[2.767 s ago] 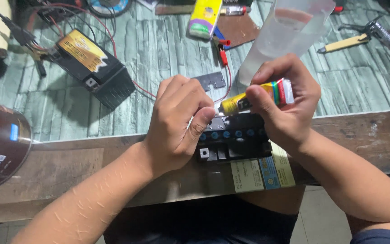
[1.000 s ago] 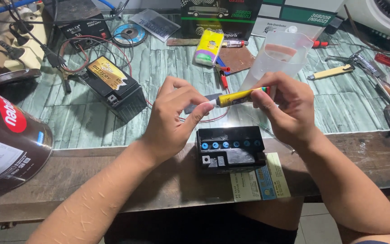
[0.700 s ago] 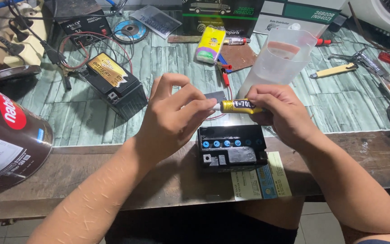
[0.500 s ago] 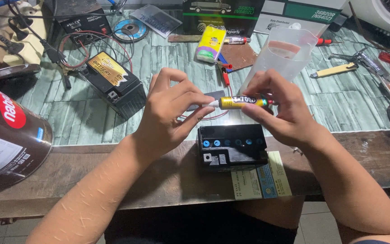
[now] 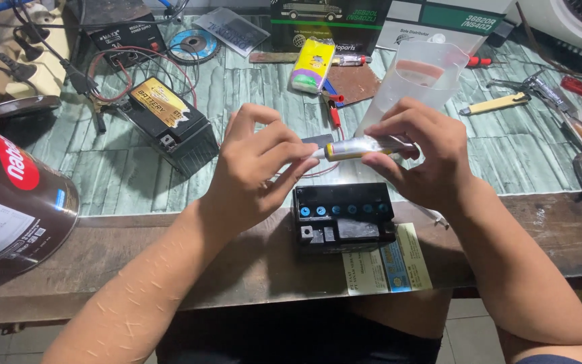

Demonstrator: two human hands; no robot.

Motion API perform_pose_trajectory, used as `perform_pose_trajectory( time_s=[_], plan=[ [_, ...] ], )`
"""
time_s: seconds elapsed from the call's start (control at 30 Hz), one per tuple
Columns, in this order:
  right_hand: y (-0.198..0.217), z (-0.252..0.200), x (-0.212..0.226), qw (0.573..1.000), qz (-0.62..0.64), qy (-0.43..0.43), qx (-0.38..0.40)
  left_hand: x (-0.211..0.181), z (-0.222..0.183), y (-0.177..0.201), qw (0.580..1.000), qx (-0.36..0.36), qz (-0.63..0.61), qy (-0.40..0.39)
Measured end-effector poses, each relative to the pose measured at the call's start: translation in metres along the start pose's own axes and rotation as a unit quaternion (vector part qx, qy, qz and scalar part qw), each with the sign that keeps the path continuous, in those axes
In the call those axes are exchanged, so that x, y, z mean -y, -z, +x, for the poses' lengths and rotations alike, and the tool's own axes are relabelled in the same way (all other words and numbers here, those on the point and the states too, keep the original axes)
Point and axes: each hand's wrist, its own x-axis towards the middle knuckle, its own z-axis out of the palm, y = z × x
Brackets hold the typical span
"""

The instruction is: Applying adhesive to a plastic plate and attaching it to a battery

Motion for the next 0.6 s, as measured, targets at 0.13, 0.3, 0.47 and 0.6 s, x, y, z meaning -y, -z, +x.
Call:
perform_pose_trajectory(
  time_s=[0.13, 0.3, 0.47, 0.6],
  plan=[
    [-0.002, -0.005, -0.002, 0.994, 0.065, -0.085, 0.035, -0.005, 0.002, 0.001, 0.999, 0.005, -0.007, -0.032],
    [-0.003, -0.007, -0.003, 0.837, 0.394, -0.374, 0.058, -0.003, 0.011, 0.007, 0.988, 0.013, 0.067, -0.141],
    [0.012, -0.014, -0.023, 0.728, 0.519, -0.441, 0.084, 0.011, 0.009, -0.01, 0.987, 0.02, 0.065, -0.148],
    [0.075, -0.069, -0.084, 0.901, 0.349, -0.233, -0.109, 0.034, 0.01, -0.015, 0.984, 0.07, -0.104, 0.124]
  ],
)
